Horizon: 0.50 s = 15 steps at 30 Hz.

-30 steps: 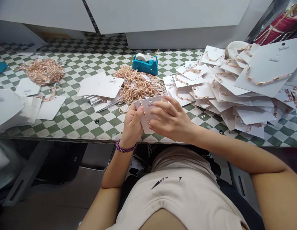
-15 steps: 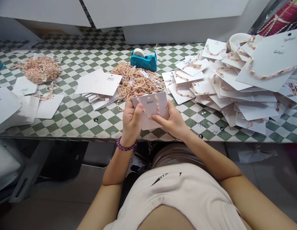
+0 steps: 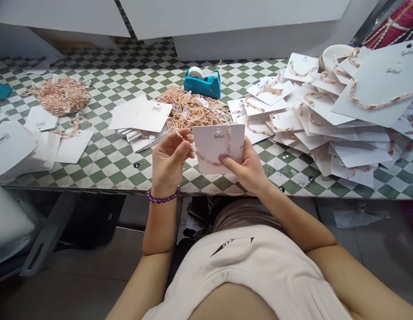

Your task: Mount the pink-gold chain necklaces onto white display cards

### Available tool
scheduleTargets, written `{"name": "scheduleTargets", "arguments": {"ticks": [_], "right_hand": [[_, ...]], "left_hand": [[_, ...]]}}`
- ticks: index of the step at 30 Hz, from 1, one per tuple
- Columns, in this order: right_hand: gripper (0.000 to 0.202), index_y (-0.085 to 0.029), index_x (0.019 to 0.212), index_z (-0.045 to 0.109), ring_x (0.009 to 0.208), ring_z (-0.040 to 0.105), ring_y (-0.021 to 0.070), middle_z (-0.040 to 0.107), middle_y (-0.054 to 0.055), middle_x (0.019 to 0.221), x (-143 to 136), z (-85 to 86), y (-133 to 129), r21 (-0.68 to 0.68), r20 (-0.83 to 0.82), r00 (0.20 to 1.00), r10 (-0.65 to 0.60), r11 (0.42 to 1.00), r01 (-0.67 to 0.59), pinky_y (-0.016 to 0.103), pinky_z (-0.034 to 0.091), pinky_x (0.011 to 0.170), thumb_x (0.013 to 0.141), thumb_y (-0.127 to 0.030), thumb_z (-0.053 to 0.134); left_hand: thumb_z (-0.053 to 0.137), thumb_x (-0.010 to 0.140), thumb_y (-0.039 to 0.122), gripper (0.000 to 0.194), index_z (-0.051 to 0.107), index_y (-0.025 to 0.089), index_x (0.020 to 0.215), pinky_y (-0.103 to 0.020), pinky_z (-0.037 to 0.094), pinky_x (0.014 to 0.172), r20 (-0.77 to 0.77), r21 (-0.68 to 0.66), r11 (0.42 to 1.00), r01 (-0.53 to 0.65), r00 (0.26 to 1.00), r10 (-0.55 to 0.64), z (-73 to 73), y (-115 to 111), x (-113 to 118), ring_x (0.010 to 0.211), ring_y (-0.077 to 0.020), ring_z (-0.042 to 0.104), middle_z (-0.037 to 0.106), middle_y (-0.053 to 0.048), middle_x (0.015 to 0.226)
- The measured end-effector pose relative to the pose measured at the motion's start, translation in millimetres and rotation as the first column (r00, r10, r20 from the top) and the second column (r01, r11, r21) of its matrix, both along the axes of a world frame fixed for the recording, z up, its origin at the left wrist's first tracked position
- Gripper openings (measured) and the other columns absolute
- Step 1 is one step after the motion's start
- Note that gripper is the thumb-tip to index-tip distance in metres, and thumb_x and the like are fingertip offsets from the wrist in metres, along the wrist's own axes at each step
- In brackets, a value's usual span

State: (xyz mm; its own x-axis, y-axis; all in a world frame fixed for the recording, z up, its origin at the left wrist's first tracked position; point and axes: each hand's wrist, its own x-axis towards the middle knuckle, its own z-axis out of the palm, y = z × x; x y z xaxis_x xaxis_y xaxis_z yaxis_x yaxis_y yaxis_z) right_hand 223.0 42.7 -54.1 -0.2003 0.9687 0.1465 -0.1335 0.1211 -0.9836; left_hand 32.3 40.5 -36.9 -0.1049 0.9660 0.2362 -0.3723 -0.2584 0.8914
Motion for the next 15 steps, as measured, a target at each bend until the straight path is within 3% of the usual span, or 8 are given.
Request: {"name": "scheduleTargets", "arguments": {"ticks": [6, 15], "right_hand": [[0.049, -0.03, 0.121, 0.053, 0.103, 0.066, 0.0144, 0.067, -0.002, 0.115, -1.4, -0.2, -1.0, 0.074, -0.107, 0.993, 0.05, 0.996, -0.042, 0.03, 0.057, 0.093, 0.078, -0.029, 0.079], [0.052, -0.03, 0.122, 0.051, 0.105, 0.065, 0.0168, 0.067, 0.0, 0.115, 0.6, 0.2, -2.4, 0.11, -0.101, 0.994, 0.05, 0.993, -0.039, 0.035, 0.057, 0.096, 0.078, -0.033, 0.079]], "left_hand": [[0.087, 0.069, 0.04, 0.034, 0.077, 0.031, 0.1, -0.018, 0.058, 0.064, 0.05, -0.007, 0.998, 0.057, 0.997, -0.056, -3.9, 0.2, 0.8, 0.067, -0.0078, 0.065, 0.071, 0.001, 0.084], [0.083, 0.075, 0.043, 0.038, 0.073, 0.035, 0.111, -0.019, 0.055, 0.065, 0.091, -0.055, 0.975, 0.213, 0.974, -0.208, -9.2, 0.9, 2.5, 0.073, -0.0094, 0.067, 0.069, 0.002, 0.085]]}}
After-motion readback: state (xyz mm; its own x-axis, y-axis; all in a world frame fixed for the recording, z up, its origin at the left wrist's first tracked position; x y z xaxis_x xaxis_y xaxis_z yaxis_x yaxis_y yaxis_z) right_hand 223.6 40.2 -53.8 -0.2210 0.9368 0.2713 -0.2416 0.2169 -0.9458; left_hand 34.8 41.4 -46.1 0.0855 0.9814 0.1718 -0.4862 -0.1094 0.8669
